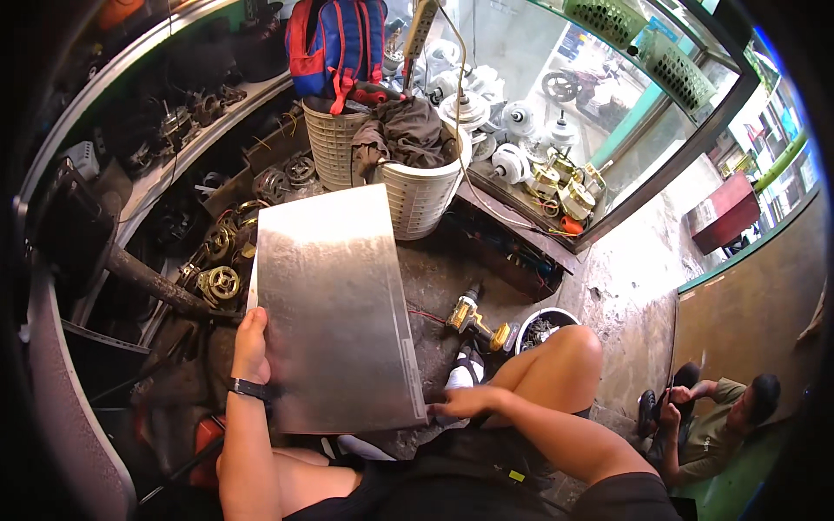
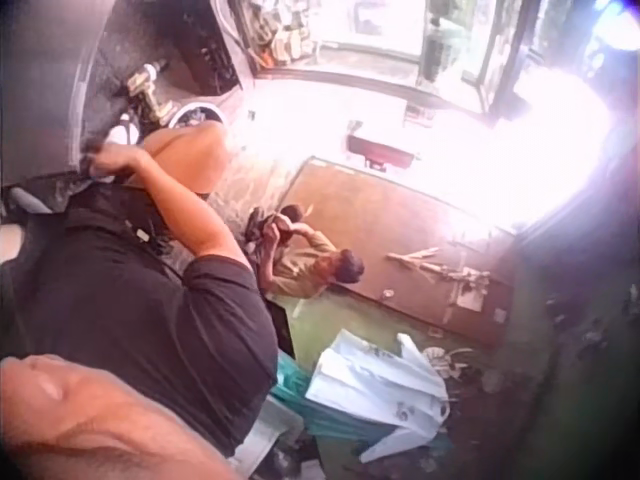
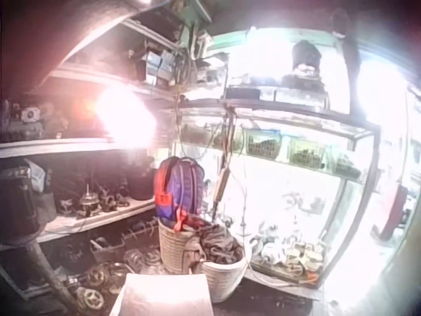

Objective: The person unscrews and removes the outer metal cover of a microwave with a power drill and takes out the glass turntable plate. They then illuminate the microwave's interior with a phone flashlight, detach an internal sheet, and handle the exposed circuitry.

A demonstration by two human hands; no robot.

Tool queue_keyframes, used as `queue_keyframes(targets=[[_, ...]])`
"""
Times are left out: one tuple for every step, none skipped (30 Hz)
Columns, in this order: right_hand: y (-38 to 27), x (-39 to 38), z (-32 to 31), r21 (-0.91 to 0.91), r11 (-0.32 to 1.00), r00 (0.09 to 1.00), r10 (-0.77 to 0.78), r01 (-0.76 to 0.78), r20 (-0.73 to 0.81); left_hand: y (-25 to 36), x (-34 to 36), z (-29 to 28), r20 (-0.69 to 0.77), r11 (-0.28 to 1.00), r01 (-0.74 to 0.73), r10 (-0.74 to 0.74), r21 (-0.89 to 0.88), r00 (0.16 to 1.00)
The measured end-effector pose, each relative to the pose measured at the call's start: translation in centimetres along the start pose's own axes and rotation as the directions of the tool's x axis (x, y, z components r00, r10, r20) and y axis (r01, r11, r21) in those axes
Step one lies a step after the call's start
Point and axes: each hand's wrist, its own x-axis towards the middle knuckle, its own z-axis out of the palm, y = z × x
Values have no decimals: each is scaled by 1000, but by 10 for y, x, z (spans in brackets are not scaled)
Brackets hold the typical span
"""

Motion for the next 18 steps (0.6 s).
queue_keyframes(targets=[[1, 4, 13, -16, 996, 979, -81, 85, 185, 2, 5, -9, 5, 1000, -19, 19, 6, 1000], [10, 8, 25, 50, 987, 973, -158, 151, 167, 5, 7, -10, 15, 999, -37, 37, 8, 999], [9, 10, 35, 117, 969, 961, -233, 217, 148, 19, 1, -5, 23, 999, -20, 19, 31, 1000], [12, 2, 46, 76, 983, 986, -169, 167, 18, 17, 1, -3, 34, 999, -22, 21, 31, 999], [11, 0, 55, 55, 987, 988, -146, 148, -46, 19, -2, -10, 43, 998, -43, 41, 53, 998], [13, -3, 61, 35, 991, 986, -122, 127, -114, 24, -5, -11, 49, 995, -65, 62, 71, 997], [32, -3, 72, 152, 988, 987, 24, 1, -159, 26, -7, -7, 47, 996, -72, 69, 53, 996], [44, -7, 72, 264, 957, 967, 171, -118, -187, 32, -8, -5, 39, 995, -83, 81, 50, 996], [41, -16, 68, 105, 994, 999, 29, -27, -21, 36, -8, -3, 36, 997, -71, 71, 2, 997], [33, -23, 73, 85, 987, 990, -136, 133, 34, 40, -7, -2, 33, 997, -58, 60, -45, 998], [7, -30, 72, -26, 989, 984, -141, 145, 110, 44, -6, 0, 36, 997, -60, 62, -47, 997], [-15, -34, 69, -137, 976, 972, -139, 166, 187, 50, -6, 0, 28, 997, -43, 45, -57, 999], [-20, -37, 67, -138, 977, 973, -139, 165, 182, 53, -4, 1, 25, 997, -26, 28, -69, 999], [-25, -38, 68, -220, 964, 970, -96, 146, 222, 52, -4, -2, 22, 997, -26, 27, -67, 999], [-28, -39, 69, -300, 945, 965, -49, 128, 257, 47, -1, -7, 21, 997, -28, 29, -74, 999], [-25, -43, 70, -298, 946, 965, -49, 128, 259, 43, 1, -10, 22, 996, -29, 31, -82, 999], [-16, -53, 67, -269, 944, 961, -126, 192, 245, 40, 4, -7, 27, 996, -26, 28, -87, 999], [-21, -63, 62, -241, 934, 949, -207, 264, 236, 38, 5, -8, 28, 997, -29, 31, -70, 999]])
